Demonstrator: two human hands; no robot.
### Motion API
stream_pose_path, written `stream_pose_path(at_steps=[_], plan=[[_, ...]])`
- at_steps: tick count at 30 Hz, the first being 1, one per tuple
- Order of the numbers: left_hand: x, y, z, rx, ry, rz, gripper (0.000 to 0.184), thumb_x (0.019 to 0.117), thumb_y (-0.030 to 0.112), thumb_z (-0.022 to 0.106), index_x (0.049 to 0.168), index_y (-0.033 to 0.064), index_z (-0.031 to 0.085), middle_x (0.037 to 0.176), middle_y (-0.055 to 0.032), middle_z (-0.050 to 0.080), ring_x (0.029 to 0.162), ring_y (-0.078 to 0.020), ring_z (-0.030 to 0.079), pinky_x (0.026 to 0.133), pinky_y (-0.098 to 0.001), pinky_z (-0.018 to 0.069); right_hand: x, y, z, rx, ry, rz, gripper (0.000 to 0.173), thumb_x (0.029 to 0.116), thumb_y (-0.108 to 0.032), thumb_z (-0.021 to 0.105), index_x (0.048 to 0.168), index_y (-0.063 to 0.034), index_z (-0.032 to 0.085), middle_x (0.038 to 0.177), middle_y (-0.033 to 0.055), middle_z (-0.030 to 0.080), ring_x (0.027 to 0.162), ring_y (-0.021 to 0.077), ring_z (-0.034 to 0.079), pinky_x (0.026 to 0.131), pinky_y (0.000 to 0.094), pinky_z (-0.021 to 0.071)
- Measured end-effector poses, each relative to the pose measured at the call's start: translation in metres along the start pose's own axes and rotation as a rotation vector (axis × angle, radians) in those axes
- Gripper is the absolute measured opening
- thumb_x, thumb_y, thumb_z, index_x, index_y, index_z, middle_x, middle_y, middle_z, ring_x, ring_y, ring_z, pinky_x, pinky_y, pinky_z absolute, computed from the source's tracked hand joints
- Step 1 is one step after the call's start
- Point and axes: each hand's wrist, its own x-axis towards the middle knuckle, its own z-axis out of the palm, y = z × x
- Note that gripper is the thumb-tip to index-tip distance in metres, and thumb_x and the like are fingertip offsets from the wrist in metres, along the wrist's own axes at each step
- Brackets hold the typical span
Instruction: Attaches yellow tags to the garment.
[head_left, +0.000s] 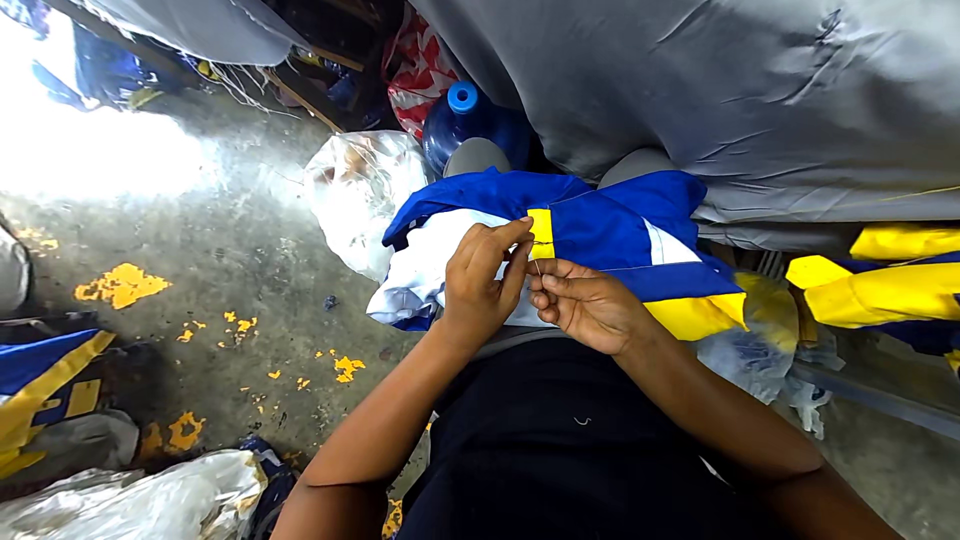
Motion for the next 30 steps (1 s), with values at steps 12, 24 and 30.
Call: stream_pose_path(at_steps=[12, 24, 30], plan=[[-0.012, -0.001, 0.001, -0.081, -0.042, 0.007, 0.014, 0.0952, -0.001, 0.063, 0.108, -0.0074, 0.065, 0.091, -0.0153, 0.068, 0.079, -0.0127, 0.06, 0.072, -0.0197, 0.0491, -0.001, -0.009, 0.005, 0.068, 0.13, 0.073, 0.029, 0.1108, -0.01, 0.034, 0.105, -0.0044, 0.061, 0.075, 0.0003, 0.062, 0.055, 0.0033, 0.058, 0.052, 0.0132, 0.0509], [-0.018, 0.0, -0.004, -0.08, -0.1, 0.006, 0.014, 0.0948, 0.0, 0.063, 0.107, -0.0068, 0.066, 0.089, -0.0149, 0.068, 0.078, -0.0139, 0.061, 0.072, -0.0205, 0.0503, -0.003, -0.008, 0.007, -0.159, 0.14, -0.055, 0.03, 0.1108, -0.012, 0.032, 0.096, -0.0064, 0.057, 0.072, 0.0026, 0.063, 0.051, 0.0064, 0.059, 0.049, 0.0176, 0.0526], [-0.009, 0.002, -0.014, -0.251, -0.267, -0.259, 0.033, 0.0957, 0.002, 0.063, 0.126, -0.0102, 0.057, 0.091, -0.0078, 0.069, 0.076, -0.004, 0.059, 0.071, -0.0175, 0.0493, -0.008, -0.012, 0.0, -0.761, 0.054, -0.279, 0.015, 0.1032, -0.004, 0.045, 0.093, -0.0068, 0.056, 0.065, -0.0026, 0.06, 0.05, 0.0022, 0.057, 0.05, 0.016, 0.0511]])
